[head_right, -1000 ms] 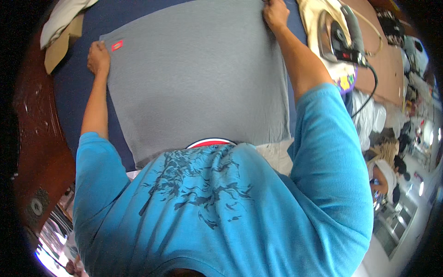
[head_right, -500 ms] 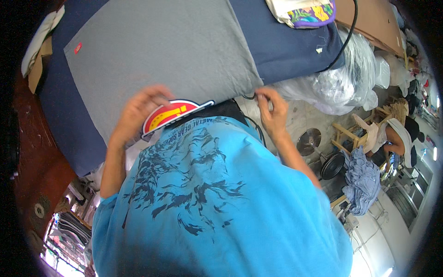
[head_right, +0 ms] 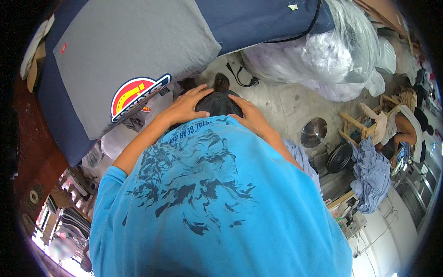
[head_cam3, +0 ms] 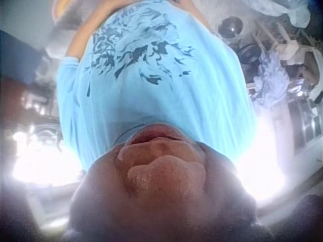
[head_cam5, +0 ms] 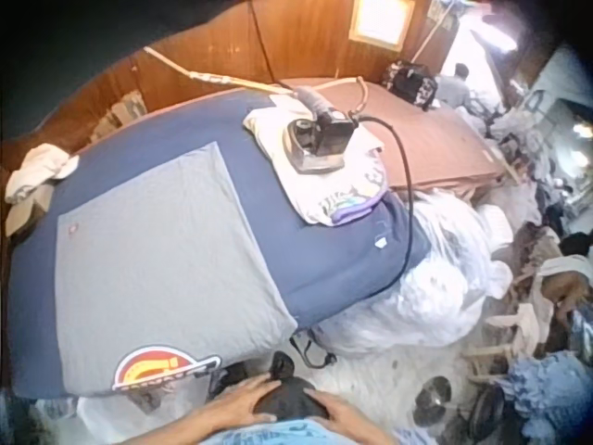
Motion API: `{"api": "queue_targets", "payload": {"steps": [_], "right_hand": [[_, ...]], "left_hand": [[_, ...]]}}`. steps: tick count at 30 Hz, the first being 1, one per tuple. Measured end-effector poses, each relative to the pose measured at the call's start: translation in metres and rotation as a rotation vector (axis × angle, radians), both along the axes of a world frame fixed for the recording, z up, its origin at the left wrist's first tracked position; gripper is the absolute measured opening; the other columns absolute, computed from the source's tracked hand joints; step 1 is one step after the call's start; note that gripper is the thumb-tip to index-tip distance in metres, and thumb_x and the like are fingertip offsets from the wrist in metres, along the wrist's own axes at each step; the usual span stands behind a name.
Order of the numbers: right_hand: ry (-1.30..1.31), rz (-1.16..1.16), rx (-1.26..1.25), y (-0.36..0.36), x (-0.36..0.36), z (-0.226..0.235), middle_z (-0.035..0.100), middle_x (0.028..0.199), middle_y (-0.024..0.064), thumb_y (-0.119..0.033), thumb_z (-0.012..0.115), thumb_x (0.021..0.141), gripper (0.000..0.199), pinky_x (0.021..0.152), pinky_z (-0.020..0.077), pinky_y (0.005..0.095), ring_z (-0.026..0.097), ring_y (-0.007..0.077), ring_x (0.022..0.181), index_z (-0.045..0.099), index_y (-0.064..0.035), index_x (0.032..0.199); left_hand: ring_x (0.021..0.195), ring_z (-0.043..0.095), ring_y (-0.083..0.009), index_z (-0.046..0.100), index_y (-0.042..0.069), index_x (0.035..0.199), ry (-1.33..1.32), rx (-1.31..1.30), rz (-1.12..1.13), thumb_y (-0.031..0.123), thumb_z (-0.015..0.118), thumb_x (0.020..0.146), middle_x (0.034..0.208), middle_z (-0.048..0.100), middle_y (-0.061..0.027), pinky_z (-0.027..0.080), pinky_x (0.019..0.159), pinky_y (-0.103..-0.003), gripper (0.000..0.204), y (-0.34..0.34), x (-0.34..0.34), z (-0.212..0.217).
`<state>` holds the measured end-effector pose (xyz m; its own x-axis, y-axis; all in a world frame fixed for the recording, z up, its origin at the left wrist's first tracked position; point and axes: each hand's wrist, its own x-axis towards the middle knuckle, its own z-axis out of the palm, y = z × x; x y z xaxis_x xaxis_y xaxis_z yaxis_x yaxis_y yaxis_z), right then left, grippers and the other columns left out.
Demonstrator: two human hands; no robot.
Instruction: The person takes a grey garment from a plastic bag, lays it flat on an ironing board, and irons the fabric using a hand-held iron before folding it and placing it on a stack of similar items.
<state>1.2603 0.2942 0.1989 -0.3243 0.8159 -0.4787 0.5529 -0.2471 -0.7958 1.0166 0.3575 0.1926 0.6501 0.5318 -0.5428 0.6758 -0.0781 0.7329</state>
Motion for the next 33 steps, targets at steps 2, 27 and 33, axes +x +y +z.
{"api": "queue_targets", "payload": {"steps": [2,27,33], "right_hand": [[-0.037,0.045,0.051,0.003,-0.003,-0.001,0.045,0.13,0.0148,-0.036,0.066,0.075,0.066,0.098,0.0362,0.0376,0.043,0.0307,0.118,0.042,-0.0082,0.13],[0.385,-0.188,-0.74,0.031,0.024,-0.072,0.048,0.126,0.0151,-0.058,0.036,0.088,0.066,0.101,0.031,0.0332,0.043,0.0267,0.118,0.047,-0.005,0.126],[0.539,-0.43,-0.826,0.033,0.033,-0.059,0.049,0.123,0.0132,-0.055,0.035,0.09,0.062,0.098,0.0346,0.0316,0.047,0.0226,0.113,0.046,-0.0057,0.126]], "left_hand": [[0.127,0.033,-0.0331,0.035,0.008,0.135,-0.065,-0.143,0.104,0.038,0.067,0.071,0.139,0.032,-0.0181,0.028,0.104,-0.04,0.077,-0.008,-0.003,-0.015],[0.096,0.058,-0.0161,0.053,0.007,0.117,-0.54,-1.02,0.984,0.024,0.056,0.086,0.108,0.058,-0.0089,0.047,0.083,-0.024,0.036,-0.048,-0.004,-0.106],[0.101,0.056,-0.0183,0.052,0.007,0.12,-0.545,-1.068,0.977,0.02,0.054,0.086,0.114,0.055,-0.0104,0.047,0.087,-0.027,0.036,-0.033,0.002,-0.084]]}}
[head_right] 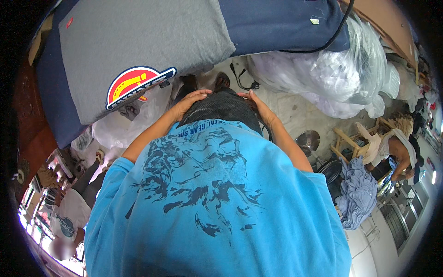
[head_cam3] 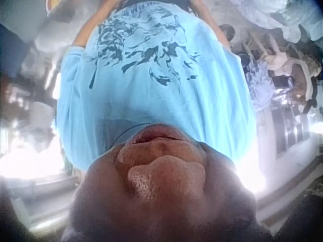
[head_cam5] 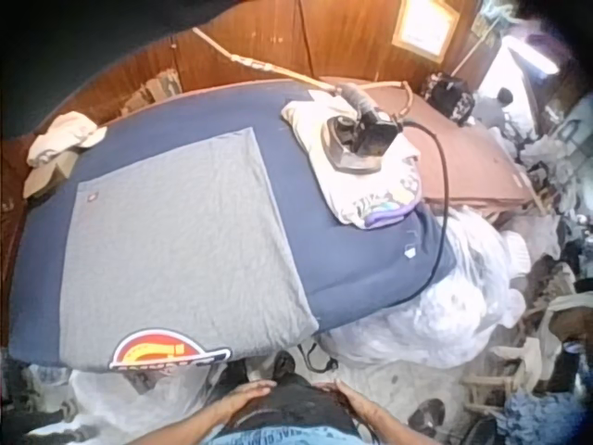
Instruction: The person takes a grey garment from a plastic bag, lays it flat on an ironing board, and irons the fabric using a hand-held iron before folding it and placing it on a stack of similar items.
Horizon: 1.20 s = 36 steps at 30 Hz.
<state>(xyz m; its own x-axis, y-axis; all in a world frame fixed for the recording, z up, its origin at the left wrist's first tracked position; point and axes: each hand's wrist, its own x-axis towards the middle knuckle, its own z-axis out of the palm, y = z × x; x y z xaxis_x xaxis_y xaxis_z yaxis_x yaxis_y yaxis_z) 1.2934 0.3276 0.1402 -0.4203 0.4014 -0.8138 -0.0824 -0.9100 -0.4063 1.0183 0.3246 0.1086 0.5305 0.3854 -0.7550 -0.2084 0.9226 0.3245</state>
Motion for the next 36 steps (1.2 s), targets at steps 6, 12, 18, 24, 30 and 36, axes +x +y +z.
{"api": "queue_targets", "payload": {"steps": [6,12,18,24,30,36], "right_hand": [[-0.122,0.081,0.196,-0.007,0.011,0.009,0.05,0.119,0.0114,-0.044,0.049,0.087,0.053,0.094,0.0366,0.0284,0.049,0.0193,0.107,0.046,-0.004,0.122],[-0.094,0.06,0.173,-0.006,0.007,0.007,0.048,0.123,0.0115,-0.04,0.054,0.084,0.058,0.099,0.0308,0.028,0.044,0.0202,0.114,0.041,-0.0041,0.128],[0.108,0.099,0.224,-0.007,0.018,0.016,0.037,0.135,0.0125,-0.039,0.064,0.075,0.077,0.105,0.0252,0.0314,0.036,0.0237,0.124,0.032,-0.0051,0.136],[0.027,0.116,0.185,-0.004,0.01,0.025,0.036,0.136,0.0133,-0.039,0.068,0.071,0.082,0.106,0.0241,0.0324,0.034,0.025,0.126,0.032,-0.0067,0.137],[0.041,0.163,0.275,-0.001,0.016,0.006,0.038,0.135,0.0112,-0.043,0.069,0.07,0.084,0.104,0.0281,0.0336,0.036,0.024,0.124,0.032,-0.0076,0.137],[-0.47,0.53,0.688,-0.004,0.005,0.051,0.034,0.138,0.0181,-0.04,0.066,0.073,0.075,0.104,0.0293,0.0364,0.035,0.0303,0.126,0.036,-0.0093,0.135]], "left_hand": [[0.102,0.055,-0.0187,0.054,0.008,0.119,-0.02,0.107,-0.121,0.026,0.053,0.086,0.116,0.054,-0.0119,0.045,0.088,-0.026,0.038,0.013,0.014,0.016],[0.102,0.055,-0.0198,0.055,0.008,0.119,0.112,0.322,-0.364,0.042,0.051,0.085,0.115,0.055,-0.0131,0.041,0.089,-0.026,0.049,0.027,0.017,0.008],[0.096,0.058,-0.023,0.056,0.005,0.117,0.17,0.029,-0.436,0.055,0.051,0.082,0.112,0.056,-0.0183,0.048,0.078,-0.03,0.062,0.055,0.028,0.021],[0.09,0.061,-0.0295,0.058,0.001,0.112,0.255,0.098,-0.645,0.056,0.057,0.076,0.106,0.058,-0.0226,0.051,0.07,-0.036,0.066,0.068,0.051,0.03],[0.091,0.061,-0.0308,0.053,0.002,0.118,0.245,0.193,-0.702,0.048,0.057,0.077,0.112,0.055,-0.0227,0.05,0.073,-0.039,0.062,0.071,0.047,0.05],[0.077,0.063,-0.0176,0.061,0.009,0.11,0.18,-0.079,-0.533,0.03,0.045,0.088,0.102,0.062,-0.0127,0.049,0.058,-0.023,0.034,0.061,0.05,0.028]]}}
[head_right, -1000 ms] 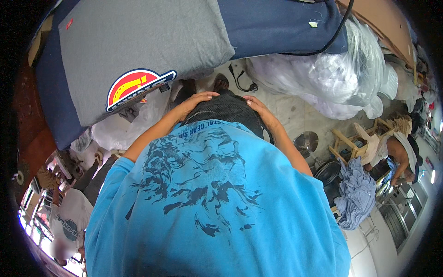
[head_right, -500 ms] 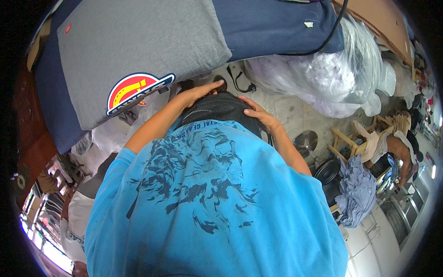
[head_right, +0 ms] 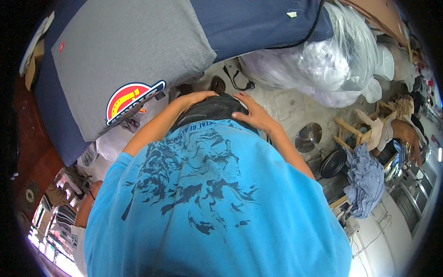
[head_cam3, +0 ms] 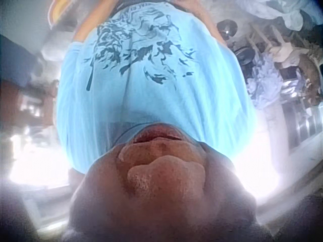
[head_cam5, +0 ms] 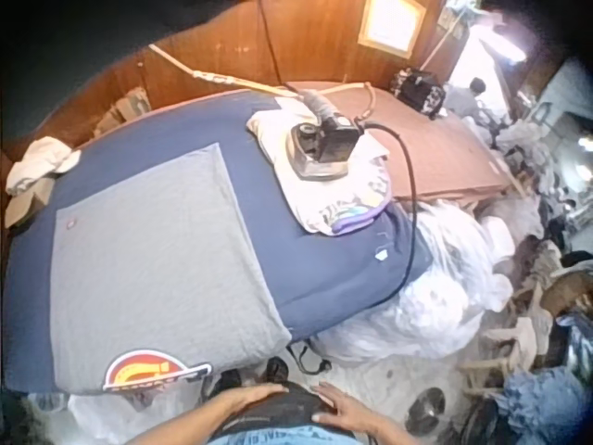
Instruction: The person takes a grey garment from a plastic bag, lays it flat on an ironing board, and irons the fabric using a hand-held iron before folding it and placing it on a stack of similar items.
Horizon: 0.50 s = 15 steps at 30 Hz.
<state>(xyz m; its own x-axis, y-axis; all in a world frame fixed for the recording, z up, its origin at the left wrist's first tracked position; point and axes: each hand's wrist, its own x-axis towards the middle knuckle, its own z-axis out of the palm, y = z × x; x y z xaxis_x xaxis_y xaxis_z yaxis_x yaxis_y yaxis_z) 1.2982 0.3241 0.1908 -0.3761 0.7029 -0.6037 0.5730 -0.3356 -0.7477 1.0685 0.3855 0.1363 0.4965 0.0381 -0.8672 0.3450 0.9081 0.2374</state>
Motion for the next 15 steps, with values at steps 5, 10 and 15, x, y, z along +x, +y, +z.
{"api": "queue_targets", "payload": {"steps": [5,10,15], "right_hand": [[-0.035,0.157,0.239,-0.002,-0.013,0.029,0.041,0.133,0.0145,-0.02,0.069,0.071,0.066,0.097,0.0383,0.0392,0.043,0.032,0.119,0.042,-0.0075,0.129],[-0.117,0.192,0.314,0.003,-0.019,0.036,0.046,0.127,0.0139,-0.016,0.069,0.069,0.063,0.095,0.04,0.039,0.047,0.032,0.113,0.045,-0.0058,0.127],[-0.131,0.281,0.413,0.008,-0.021,0.033,0.047,0.124,0.0154,-0.017,0.066,0.071,0.063,0.091,0.0412,0.0392,0.049,0.0329,0.108,0.043,-0.0056,0.128]], "left_hand": [[0.082,0.062,-0.0236,0.061,0.01,0.109,0.105,0.051,-0.191,0.038,0.048,0.084,0.105,0.06,-0.016,0.049,0.063,-0.033,0.04,0.011,0.008,0.009],[0.091,0.059,-0.0247,0.061,0.012,0.107,0.186,0.051,-0.336,0.044,0.05,0.08,0.106,0.059,-0.015,0.046,0.074,-0.039,0.043,0.02,0.015,0.017],[0.092,0.058,-0.0233,0.062,0.012,0.105,0.175,0.065,-0.312,0.043,0.05,0.08,0.106,0.059,-0.0126,0.045,0.075,-0.039,0.042,0.02,0.013,0.011]]}}
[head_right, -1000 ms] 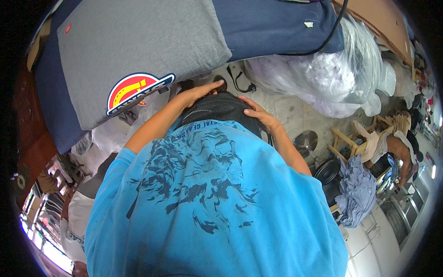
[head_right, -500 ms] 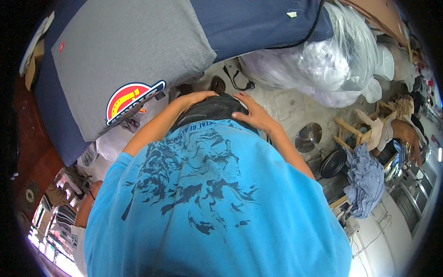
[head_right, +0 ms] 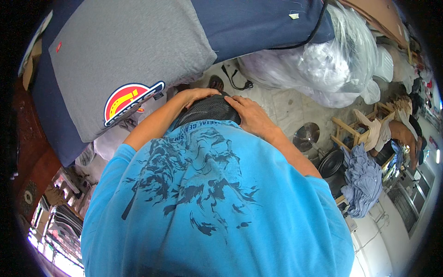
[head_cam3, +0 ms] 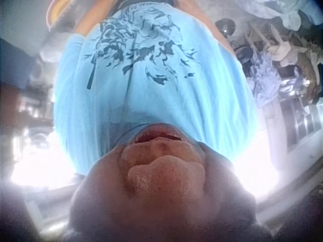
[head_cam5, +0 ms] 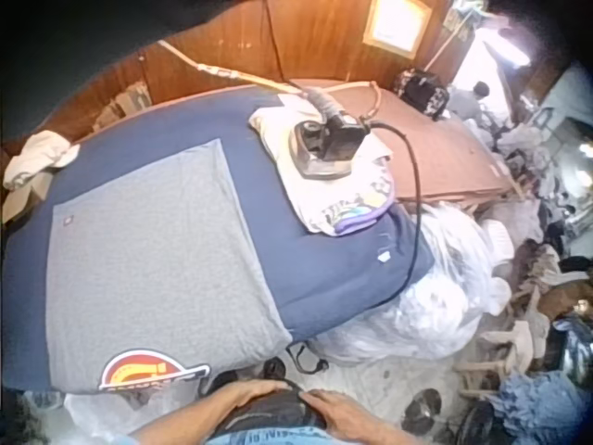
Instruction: The person takes a grey garment from a plastic bag, lays it flat on an ironing board, and irons the fabric using a hand-held iron before folding it and placing it on a stack of similar items.
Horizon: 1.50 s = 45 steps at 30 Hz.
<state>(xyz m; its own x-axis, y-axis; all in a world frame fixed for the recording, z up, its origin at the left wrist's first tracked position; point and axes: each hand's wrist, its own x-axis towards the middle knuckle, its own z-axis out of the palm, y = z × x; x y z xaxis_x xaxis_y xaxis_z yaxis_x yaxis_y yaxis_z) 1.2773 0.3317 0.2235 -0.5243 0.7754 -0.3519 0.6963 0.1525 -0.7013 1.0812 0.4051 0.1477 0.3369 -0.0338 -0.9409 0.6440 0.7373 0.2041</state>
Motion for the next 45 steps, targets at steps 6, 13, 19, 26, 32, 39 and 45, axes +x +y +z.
{"api": "queue_targets", "payload": {"steps": [6,13,19,26,32,39,45], "right_hand": [[0.012,0.025,0.101,0.002,0.0,-0.005,0.048,0.123,0.0164,-0.018,0.064,0.073,0.06,0.089,0.0417,0.0385,0.05,0.0332,0.105,0.043,-0.0048,0.127],[0.02,-0.052,0.0,-0.007,0.006,-0.005,0.043,0.129,0.0151,-0.024,0.067,0.071,0.059,0.094,0.0398,0.0379,0.046,0.0326,0.112,0.046,-0.0104,0.125],[-0.014,0.064,0.148,-0.012,0.011,-0.011,0.039,0.134,0.0138,-0.025,0.062,0.076,0.047,0.101,0.0319,0.0437,0.036,0.0341,0.122,0.053,-0.0258,0.123],[-0.007,0.128,0.121,-0.018,0.013,-0.009,0.037,0.136,0.0134,-0.025,0.058,0.08,0.039,0.103,0.0287,0.0437,0.033,0.0345,0.125,0.056,-0.0249,0.12],[0.223,-0.548,-0.286,-0.041,0.031,-0.042,0.044,0.13,0.0171,-0.029,0.049,0.088,0.04,0.1,0.0315,0.0373,0.041,0.0294,0.12,0.053,-0.0057,0.121],[0.218,-0.594,-0.69,-0.027,0.041,-0.044,0.059,0.109,0.0073,-0.033,0.048,0.091,0.042,0.092,0.038,0.0295,0.053,0.0171,0.102,0.054,-0.0037,0.12],[0.358,-0.71,-0.798,-0.027,0.037,-0.054,0.06,0.109,0.0085,-0.033,0.049,0.089,0.039,0.091,0.0379,0.0311,0.053,0.0184,0.103,0.058,-0.0061,0.116]], "left_hand": [[0.103,0.049,-0.0305,0.058,0.012,0.112,-0.053,-0.003,-0.023,0.051,0.05,0.076,0.118,0.051,-0.0163,0.037,0.081,-0.048,0.054,0.002,-0.004,0.003],[0.117,0.043,-0.0314,0.05,0.012,0.125,-0.116,0.047,0.047,0.059,0.051,0.076,0.128,0.045,-0.0167,0.034,0.093,-0.044,0.067,-0.006,-0.011,-0.002],[0.115,0.047,-0.0258,0.046,0.013,0.128,-0.39,0.338,0.138,0.051,0.058,0.075,0.131,0.041,-0.0154,0.037,0.095,-0.035,0.067,-0.033,-0.04,-0.001],[0.113,0.047,-0.025,0.044,0.011,0.132,-0.44,0.338,0.054,0.033,0.057,0.068,0.13,0.044,-0.0153,0.034,0.098,-0.03,0.068,-0.034,-0.046,-0.005],[0.111,0.049,-0.0234,0.045,0.01,0.132,-0.454,0.226,0.209,0.035,0.052,0.077,0.126,0.048,-0.0139,0.034,0.098,-0.031,0.06,-0.04,-0.04,-0.005],[0.11,0.049,-0.0219,0.054,0.008,0.122,-0.434,0.3,0.084,0.042,0.048,0.086,0.123,0.052,-0.0116,0.033,0.098,-0.03,0.05,-0.026,-0.015,-0.009],[0.103,0.053,-0.0183,0.059,0.005,0.113,-0.485,0.44,0.018,0.035,0.053,0.086,0.109,0.058,-0.0103,0.038,0.091,-0.028,0.04,-0.026,-0.008,-0.014]]}}
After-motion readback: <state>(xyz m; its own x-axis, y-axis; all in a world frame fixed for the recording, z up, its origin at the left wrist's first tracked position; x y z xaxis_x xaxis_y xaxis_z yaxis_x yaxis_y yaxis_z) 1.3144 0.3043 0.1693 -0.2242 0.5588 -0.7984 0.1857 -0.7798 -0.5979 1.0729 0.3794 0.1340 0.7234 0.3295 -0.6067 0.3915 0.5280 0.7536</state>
